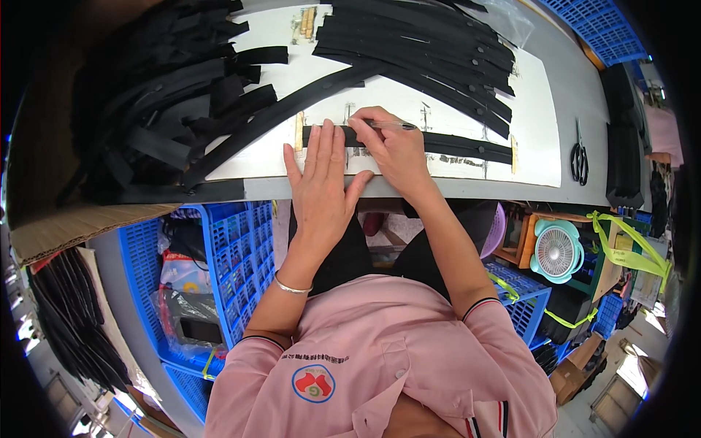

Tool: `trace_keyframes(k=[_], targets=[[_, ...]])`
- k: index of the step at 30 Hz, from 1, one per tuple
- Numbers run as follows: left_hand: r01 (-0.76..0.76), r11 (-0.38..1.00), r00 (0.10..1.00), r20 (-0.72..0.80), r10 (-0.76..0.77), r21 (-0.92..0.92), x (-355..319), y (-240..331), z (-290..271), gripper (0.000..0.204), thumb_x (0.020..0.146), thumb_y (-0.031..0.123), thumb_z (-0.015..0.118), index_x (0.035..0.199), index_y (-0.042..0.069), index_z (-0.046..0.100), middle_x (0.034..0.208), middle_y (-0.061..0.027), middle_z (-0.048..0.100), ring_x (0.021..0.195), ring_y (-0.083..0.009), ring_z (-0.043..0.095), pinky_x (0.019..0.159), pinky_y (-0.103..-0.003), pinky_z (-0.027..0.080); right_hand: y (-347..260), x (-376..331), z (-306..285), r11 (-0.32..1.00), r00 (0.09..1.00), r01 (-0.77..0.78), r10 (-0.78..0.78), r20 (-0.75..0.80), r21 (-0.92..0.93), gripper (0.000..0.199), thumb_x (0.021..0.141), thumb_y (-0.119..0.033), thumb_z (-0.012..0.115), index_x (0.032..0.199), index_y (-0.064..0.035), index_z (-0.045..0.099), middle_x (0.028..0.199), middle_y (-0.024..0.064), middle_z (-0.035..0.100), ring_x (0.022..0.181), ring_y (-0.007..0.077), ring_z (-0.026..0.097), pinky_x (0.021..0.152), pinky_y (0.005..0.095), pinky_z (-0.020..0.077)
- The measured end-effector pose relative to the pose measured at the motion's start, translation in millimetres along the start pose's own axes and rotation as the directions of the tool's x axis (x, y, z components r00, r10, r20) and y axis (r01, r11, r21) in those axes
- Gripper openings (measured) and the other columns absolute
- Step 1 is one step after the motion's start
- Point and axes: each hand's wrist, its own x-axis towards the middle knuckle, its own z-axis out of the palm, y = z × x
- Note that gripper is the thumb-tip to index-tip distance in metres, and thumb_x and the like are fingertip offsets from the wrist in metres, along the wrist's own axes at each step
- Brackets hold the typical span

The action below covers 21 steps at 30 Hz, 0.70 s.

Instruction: Marking zippers with a pen on a workbench.

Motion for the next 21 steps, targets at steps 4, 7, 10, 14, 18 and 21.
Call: trace_keyframes(k=[4,7,10,14,18,21], targets=[[0.036,0.999,0.999,0.035,-0.036,0.011,-2,-1,0,0.073,0.098,0.037,0.067,0.154,-0.001,0.042,0.163,-0.0160,0.039,0.153,-0.0301,0.034,0.125,-0.057,0.006,-8,1,-11,0.992,0.984,-0.118,0.111,0.139,0.043,0.025,0.099,-0.022,0.067,0.100,0.0020,0.074,0.079,0.0055,0.073,0.064,0.0106,0.065,0.061,0.0241,0.0491],[0.018,1.000,1.000,0.000,-0.018,0.019,-3,-1,2,0.071,0.095,0.039,0.069,0.148,-0.004,0.049,0.159,-0.0176,0.044,0.151,-0.0303,0.037,0.124,-0.058,0.008,-1,0,-9,0.999,0.988,-0.006,-0.001,0.155,0.045,0.026,0.097,-0.021,0.068,0.092,0.0030,0.075,0.080,0.0037,0.074,0.059,0.0118,0.064,0.058,0.0252,0.0478],[0.016,0.999,1.000,0.010,-0.016,0.032,-2,-1,3,0.071,0.095,0.039,0.069,0.148,-0.004,0.049,0.160,-0.0166,0.043,0.151,-0.0298,0.036,0.124,-0.059,0.008,2,-2,-6,0.997,0.990,0.066,-0.068,0.120,0.027,0.026,0.096,-0.021,0.068,0.087,0.0032,0.075,0.083,0.0028,0.075,0.057,0.0133,0.064,0.056,0.0261,0.0475],[0.000,0.999,1.000,0.024,-0.001,0.032,0,0,3,0.071,0.094,0.038,0.069,0.149,-0.003,0.048,0.160,-0.0162,0.042,0.151,-0.0297,0.036,0.124,-0.059,0.008,4,-2,-7,0.989,0.987,0.137,-0.133,0.094,-0.046,0.026,0.095,-0.021,0.068,0.088,0.0024,0.076,0.086,0.0028,0.076,0.058,0.0144,0.065,0.056,0.0270,0.0479],[-0.004,0.998,0.998,0.061,0.001,0.061,1,0,2,0.072,0.095,0.038,0.069,0.150,-0.003,0.046,0.161,-0.0162,0.041,0.152,-0.0298,0.034,0.124,-0.060,0.007,7,-2,-13,0.988,0.986,0.085,-0.101,0.130,0.126,0.025,0.097,-0.020,0.066,0.091,0.0024,0.076,0.084,0.0059,0.075,0.061,0.0123,0.066,0.057,0.0277,0.0481],[0.022,0.998,0.997,0.066,-0.025,0.055,-1,-3,1,0.074,0.096,0.039,0.069,0.152,-0.002,0.043,0.161,-0.0168,0.040,0.152,-0.0310,0.033,0.124,-0.059,0.007,-3,-13,-34,0.961,0.997,-0.069,0.062,0.037,0.267,0.019,0.097,-0.016,0.066,0.093,0.0007,0.075,0.078,0.0058,0.074,0.060,0.0084,0.061,0.058,0.0249,0.0478]])
